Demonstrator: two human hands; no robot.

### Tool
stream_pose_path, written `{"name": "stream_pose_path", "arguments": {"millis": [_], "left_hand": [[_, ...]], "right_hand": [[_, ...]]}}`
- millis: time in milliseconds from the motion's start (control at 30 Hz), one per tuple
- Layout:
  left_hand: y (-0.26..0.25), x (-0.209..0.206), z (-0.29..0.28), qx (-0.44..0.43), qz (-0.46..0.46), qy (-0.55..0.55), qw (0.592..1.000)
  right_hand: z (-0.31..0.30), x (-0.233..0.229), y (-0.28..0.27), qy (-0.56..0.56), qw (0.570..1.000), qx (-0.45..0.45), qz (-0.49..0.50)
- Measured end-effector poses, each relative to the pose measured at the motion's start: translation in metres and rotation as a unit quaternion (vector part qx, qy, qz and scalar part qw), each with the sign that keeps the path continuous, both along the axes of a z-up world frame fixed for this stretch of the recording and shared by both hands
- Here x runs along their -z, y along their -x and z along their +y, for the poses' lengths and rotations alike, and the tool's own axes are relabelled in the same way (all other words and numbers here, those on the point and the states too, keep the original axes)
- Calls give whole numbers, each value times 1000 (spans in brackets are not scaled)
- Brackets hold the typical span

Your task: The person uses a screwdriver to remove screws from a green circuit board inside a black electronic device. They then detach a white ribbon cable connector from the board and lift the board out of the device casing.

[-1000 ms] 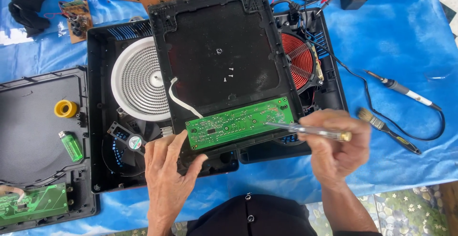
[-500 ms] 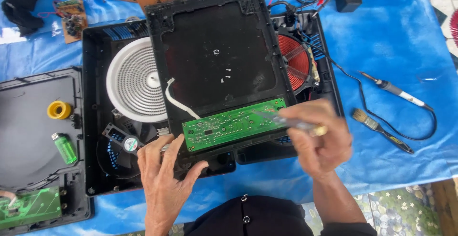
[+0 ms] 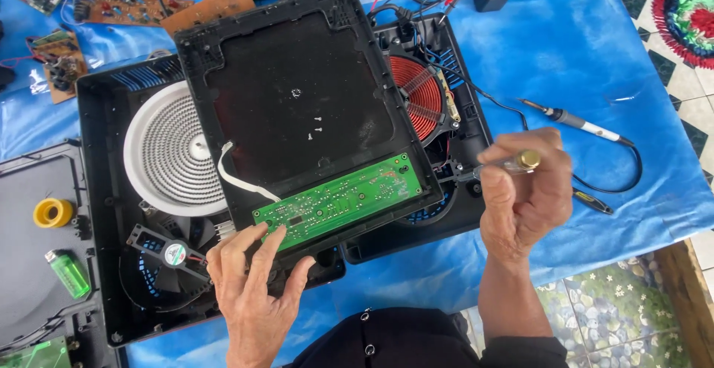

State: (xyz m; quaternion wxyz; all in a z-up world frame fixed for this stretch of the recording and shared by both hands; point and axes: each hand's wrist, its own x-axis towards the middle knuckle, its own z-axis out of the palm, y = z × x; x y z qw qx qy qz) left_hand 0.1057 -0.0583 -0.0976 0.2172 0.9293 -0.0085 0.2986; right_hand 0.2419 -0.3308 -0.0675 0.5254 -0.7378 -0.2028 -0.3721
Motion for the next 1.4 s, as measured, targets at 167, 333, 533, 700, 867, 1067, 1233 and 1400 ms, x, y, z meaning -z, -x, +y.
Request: {"name": "stream_pose_path", "arguments": {"millis": [167, 333, 533, 700, 867, 1067, 1233, 1400], "left_hand": [[0, 8, 1, -4, -19, -8, 1000], [5, 10, 5, -14, -32, 14, 999], [8, 5, 2, -17, -13, 41, 999], [11, 3, 11, -30, -34, 54, 997], [17, -3, 22, -57, -42, 61, 996], [22, -2, 29, -90, -9, 98, 991], [17, -4, 29, -66, -25, 104, 992], [20, 1, 30, -67, -8, 117, 991]], "right_hand": [[4, -37, 1, 147, 987, -32, 51], [17, -45, -14, 171, 970, -130, 111], [58, -30, -65, 298, 928, -222, 17], [86, 11, -107, 426, 879, -205, 60], [109, 34, -130, 467, 854, -202, 114], [123, 49, -136, 460, 854, -214, 115], [127, 53, -134, 460, 863, -188, 97], [128, 63, -136, 470, 860, -183, 80]]}}
